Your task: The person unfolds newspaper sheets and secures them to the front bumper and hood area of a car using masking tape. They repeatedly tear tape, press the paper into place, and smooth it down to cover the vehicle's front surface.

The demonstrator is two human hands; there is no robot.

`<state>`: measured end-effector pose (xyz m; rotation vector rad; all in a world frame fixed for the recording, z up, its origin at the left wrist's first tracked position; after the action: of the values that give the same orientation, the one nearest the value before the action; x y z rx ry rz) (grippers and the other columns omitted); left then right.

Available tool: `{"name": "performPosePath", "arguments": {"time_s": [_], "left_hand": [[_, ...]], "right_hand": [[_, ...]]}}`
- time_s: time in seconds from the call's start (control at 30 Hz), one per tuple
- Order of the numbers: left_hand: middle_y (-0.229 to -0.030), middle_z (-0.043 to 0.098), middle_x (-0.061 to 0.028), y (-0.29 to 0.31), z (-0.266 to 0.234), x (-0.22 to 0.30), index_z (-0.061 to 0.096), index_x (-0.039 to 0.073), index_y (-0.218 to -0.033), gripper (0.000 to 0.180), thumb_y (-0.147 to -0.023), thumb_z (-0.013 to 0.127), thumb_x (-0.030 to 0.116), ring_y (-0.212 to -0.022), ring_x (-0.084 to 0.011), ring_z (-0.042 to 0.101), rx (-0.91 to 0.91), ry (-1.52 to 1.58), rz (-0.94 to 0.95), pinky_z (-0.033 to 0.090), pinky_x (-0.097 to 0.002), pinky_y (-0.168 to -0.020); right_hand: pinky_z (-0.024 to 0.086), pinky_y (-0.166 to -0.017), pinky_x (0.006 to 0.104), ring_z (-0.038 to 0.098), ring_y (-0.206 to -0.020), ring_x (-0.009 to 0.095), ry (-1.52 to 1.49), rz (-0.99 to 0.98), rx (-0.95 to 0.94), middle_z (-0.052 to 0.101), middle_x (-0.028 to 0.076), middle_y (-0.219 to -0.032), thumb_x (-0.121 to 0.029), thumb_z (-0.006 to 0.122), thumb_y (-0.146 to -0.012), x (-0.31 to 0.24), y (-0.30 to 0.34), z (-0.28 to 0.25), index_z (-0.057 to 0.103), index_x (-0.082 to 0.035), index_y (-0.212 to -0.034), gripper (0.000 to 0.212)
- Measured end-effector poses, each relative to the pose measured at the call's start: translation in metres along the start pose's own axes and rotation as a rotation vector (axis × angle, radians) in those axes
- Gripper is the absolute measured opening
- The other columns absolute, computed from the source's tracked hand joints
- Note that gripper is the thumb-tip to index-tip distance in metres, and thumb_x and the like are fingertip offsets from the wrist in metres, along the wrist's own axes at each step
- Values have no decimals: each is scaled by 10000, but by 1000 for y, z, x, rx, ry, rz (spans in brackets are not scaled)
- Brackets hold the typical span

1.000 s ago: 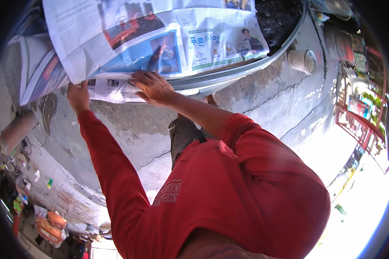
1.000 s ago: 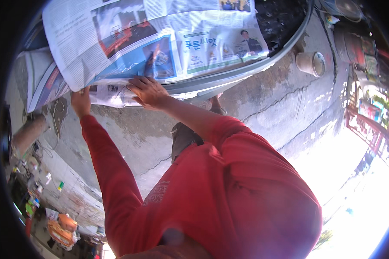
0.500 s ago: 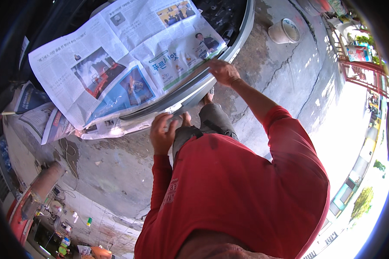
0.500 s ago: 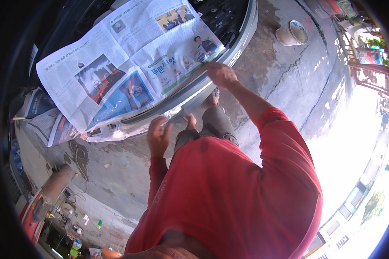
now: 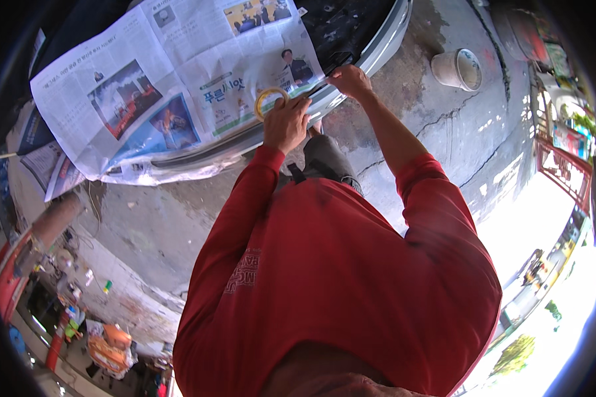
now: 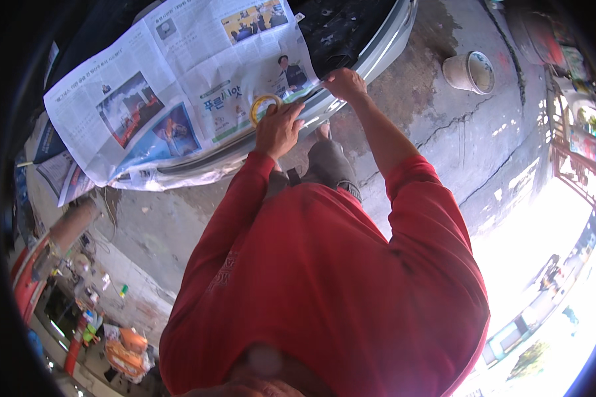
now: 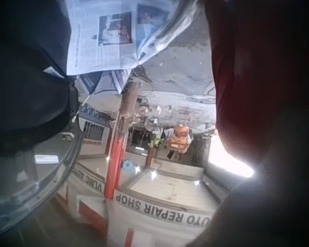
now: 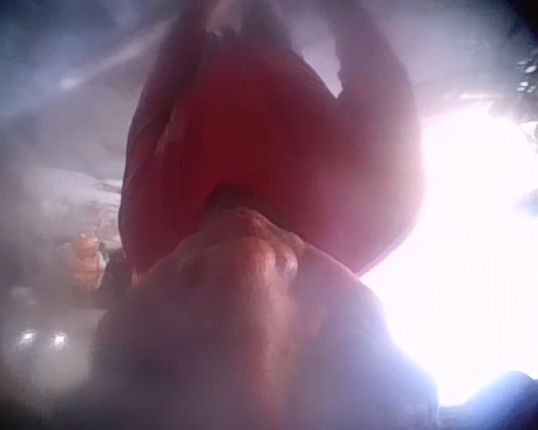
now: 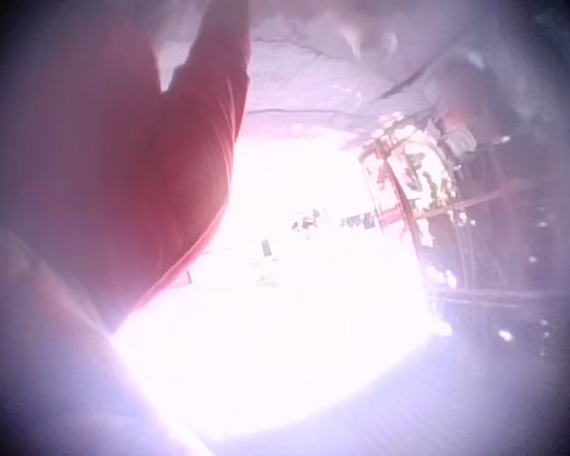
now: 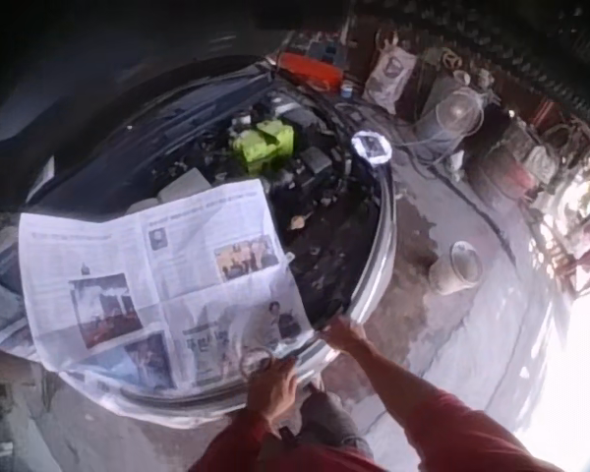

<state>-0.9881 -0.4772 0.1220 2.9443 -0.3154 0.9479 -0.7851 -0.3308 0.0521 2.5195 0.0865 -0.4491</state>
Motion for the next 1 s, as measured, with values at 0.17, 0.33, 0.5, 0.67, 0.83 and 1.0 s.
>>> {"name": "performPosePath", "arguments": {"time_s": [0.17, 0.33, 0.5, 0.67, 0.83, 1.0], "left_hand": [[-1233, 702, -57, -36, 44, 12, 624, 126, -1331, 466, -886, 735, 205, -1065, -328, 655, -82, -89, -173, 544, -432, -900], [-1235, 706, -72, -45, 60, 17, 626, 121, -1332, 451, -891, 707, 171, -1049, -327, 663, -46, -110, -264, 544, -427, -895], [-1237, 708, -89, -44, 69, 13, 648, 108, -1300, 402, -900, 676, 128, -1048, -318, 667, 15, -73, -248, 531, -418, -925], [-1250, 707, -77, -46, 75, 11, 660, 111, -1288, 383, -906, 663, 115, -1081, -313, 665, -3, -65, -277, 526, -418, -947], [-1245, 711, -60, -49, 72, 13, 673, 122, -1276, 367, -909, 655, 110, -1084, -312, 664, -15, -42, -308, 528, -420, -952], [-1206, 721, -49, -52, 70, 14, 687, 137, -1265, 367, -902, 651, 100, -1057, -314, 665, -29, -74, -324, 546, -424, -918]], "right_hand": [[575, -872, 441, 737, -1019, 294, -45, -139, 24, 782, 74, -1048, -434, 776, -853, -4, -4, -8, 806, -159, -1023, 325], [548, -977, 464, 685, -1149, 336, 31, -262, -210, 740, 121, -1152, -400, 681, -910, -7, -12, -10, 768, -146, -1084, 320], [540, -990, 469, 683, -1143, 361, 87, -355, -201, 739, 152, -1136, -385, 667, -937, -6, -26, -9, 764, -108, -1087, 329], [532, -938, 476, 688, -1063, 390, 118, -449, -231, 733, 194, -1066, -384, 692, -930, -2, -34, -5, 741, -39, -1025, 362], [537, -979, 479, 681, -1136, 379, 139, -453, -314, 739, 165, -1115, -375, 690, -927, 1, -39, -2, 766, -98, -1075, 323], [535, -956, 477, 681, -1099, 383, 102, -496, -260, 730, 181, -1080, -361, 700, -924, 4, -38, 0, 757, -82, -1029, 304]]}}
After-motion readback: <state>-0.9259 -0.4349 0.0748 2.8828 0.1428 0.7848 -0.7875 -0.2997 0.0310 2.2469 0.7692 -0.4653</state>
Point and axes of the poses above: each hand's wrist, its own y-axis away from the middle knuckle, its own z-axis out of the palm, x = y × z, the point moved 2 cm from there along -y, towards the middle knuckle
